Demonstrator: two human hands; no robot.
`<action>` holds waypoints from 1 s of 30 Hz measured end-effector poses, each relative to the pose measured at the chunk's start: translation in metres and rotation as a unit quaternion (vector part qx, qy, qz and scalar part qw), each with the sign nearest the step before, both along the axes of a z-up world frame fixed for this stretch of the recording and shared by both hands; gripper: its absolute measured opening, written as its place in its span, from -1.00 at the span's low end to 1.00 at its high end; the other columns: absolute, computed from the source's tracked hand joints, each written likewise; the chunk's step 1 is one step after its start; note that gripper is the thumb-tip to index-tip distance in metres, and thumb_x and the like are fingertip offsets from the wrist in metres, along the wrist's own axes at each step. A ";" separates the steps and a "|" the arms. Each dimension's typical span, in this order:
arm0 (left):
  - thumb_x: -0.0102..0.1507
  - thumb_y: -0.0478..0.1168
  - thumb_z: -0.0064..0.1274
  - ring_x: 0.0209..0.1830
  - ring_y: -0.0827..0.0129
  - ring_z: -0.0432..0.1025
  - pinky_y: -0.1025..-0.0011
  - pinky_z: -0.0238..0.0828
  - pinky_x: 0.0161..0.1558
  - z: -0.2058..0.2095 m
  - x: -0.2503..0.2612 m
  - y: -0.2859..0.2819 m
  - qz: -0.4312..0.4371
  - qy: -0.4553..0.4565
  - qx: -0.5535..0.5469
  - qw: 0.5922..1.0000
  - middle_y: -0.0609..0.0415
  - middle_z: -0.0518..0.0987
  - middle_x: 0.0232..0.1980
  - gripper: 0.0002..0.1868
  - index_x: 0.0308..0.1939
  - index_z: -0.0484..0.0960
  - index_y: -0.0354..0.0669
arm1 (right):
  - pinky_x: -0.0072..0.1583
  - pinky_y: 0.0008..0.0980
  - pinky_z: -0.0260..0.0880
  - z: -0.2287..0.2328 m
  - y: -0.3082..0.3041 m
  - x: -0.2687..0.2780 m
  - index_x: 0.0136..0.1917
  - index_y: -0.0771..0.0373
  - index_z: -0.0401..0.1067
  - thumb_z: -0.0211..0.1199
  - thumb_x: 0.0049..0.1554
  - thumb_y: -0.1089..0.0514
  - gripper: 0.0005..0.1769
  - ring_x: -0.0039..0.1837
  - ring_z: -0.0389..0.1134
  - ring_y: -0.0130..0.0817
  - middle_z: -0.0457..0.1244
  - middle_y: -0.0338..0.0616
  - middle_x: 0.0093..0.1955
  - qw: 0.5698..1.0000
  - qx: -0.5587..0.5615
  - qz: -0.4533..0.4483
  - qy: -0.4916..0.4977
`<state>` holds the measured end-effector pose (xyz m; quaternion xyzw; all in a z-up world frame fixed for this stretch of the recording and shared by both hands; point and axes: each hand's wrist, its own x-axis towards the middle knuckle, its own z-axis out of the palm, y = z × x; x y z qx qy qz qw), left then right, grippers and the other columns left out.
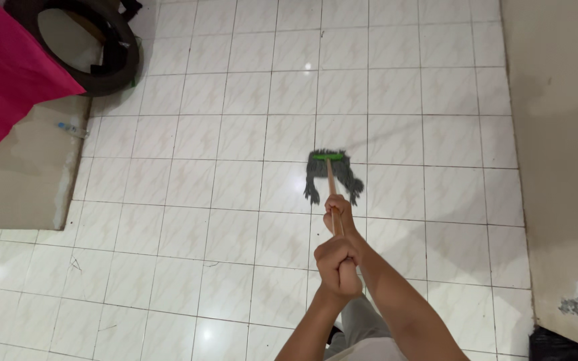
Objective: The person mops the tiled floor of a house with a cloth mop, pushing it back and forth to clean different sections of the tiles along the walls and doors.
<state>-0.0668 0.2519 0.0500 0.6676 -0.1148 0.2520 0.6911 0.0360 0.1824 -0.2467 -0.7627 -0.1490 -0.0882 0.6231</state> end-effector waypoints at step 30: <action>0.10 -0.39 -0.27 -0.51 0.33 0.19 0.39 0.10 -0.43 0.049 0.063 0.069 -0.005 0.017 0.017 1.000 -0.01 0.30 -0.53 -0.88 -0.54 0.32 -0.33 | -0.30 -0.48 -0.06 0.054 0.046 0.048 -0.30 0.10 0.03 0.00 0.26 0.22 -0.69 -0.30 -0.10 -0.58 -0.10 -0.38 -0.32 0.941 0.141 0.205 0.230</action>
